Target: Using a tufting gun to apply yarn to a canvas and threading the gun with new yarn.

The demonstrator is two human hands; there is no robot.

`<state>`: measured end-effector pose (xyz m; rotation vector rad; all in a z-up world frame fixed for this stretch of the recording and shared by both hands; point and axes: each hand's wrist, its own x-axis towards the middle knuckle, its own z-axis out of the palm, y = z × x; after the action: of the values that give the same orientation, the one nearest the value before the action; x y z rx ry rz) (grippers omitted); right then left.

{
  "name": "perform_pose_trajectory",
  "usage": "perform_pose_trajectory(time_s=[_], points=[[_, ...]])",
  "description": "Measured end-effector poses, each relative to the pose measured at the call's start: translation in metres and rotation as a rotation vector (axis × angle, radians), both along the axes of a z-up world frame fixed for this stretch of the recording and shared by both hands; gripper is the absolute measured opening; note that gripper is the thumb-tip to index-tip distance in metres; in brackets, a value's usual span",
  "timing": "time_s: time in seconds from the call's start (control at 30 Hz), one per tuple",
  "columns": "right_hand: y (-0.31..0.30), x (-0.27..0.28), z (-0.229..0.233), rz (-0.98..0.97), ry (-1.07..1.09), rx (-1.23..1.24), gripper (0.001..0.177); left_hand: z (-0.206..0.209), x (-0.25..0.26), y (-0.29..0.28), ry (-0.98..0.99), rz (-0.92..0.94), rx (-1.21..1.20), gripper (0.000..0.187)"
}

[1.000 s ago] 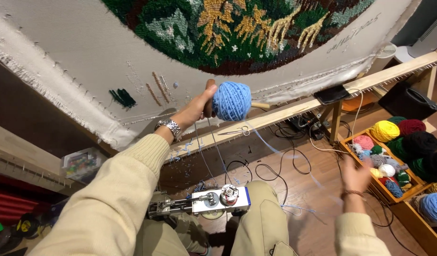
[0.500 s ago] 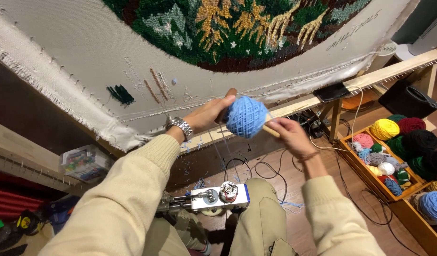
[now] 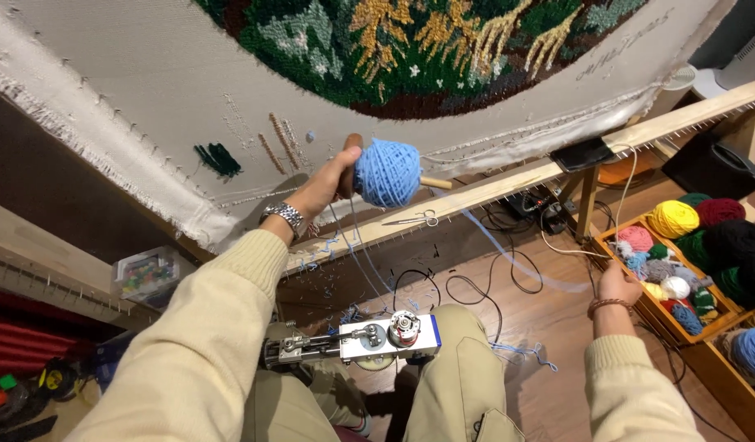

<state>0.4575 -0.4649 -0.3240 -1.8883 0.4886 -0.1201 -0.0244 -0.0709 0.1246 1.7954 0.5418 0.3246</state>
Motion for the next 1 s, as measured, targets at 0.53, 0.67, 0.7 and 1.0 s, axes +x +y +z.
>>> perform_pose_trajectory(time_s=[0.53, 0.67, 0.7, 1.0], points=[[0.188, -0.259, 0.322, 1.532, -0.05, 0.544, 0.01, -0.053, 0.037, 0.014, 0.04, -0.103, -0.087, 0.065], [0.176, -0.226, 0.293, 1.462, 0.048, 0.695, 0.014, -0.079, 0.033, 0.05, -0.01, -0.135, -0.065, 0.061], [0.173, -0.218, 0.284, 1.446, -0.001, 0.673, 0.016, -0.084, 0.032, 0.056, -0.024, -0.159, -0.055, 0.061], [0.207, -0.275, 0.307, 1.612, 0.012, 0.517, 0.065, -0.08, 0.043, 0.023, -0.132, -0.198, -0.282, 0.045]])
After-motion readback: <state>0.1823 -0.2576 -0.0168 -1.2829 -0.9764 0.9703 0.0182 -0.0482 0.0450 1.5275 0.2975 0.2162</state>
